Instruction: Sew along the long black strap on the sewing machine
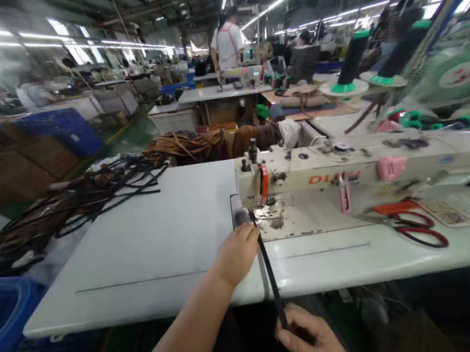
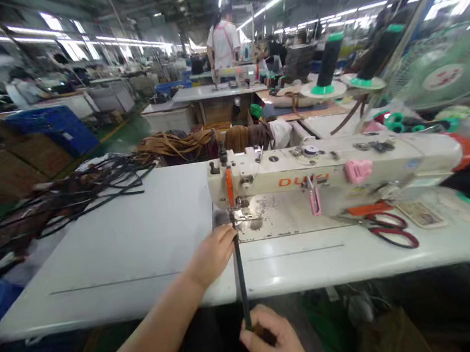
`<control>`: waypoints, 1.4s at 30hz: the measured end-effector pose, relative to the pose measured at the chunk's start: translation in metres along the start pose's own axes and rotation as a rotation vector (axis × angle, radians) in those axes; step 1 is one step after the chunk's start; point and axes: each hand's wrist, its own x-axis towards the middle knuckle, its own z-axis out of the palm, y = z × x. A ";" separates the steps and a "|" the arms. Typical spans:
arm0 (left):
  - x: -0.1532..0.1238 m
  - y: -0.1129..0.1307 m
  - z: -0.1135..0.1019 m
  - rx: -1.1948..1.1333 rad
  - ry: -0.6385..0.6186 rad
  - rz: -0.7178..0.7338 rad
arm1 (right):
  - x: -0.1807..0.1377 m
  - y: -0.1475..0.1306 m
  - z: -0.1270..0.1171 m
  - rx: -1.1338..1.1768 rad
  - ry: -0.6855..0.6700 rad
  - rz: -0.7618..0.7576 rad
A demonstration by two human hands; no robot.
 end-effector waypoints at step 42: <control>0.004 0.002 -0.009 -0.073 -0.091 -0.088 | -0.001 -0.012 -0.002 0.102 0.053 0.131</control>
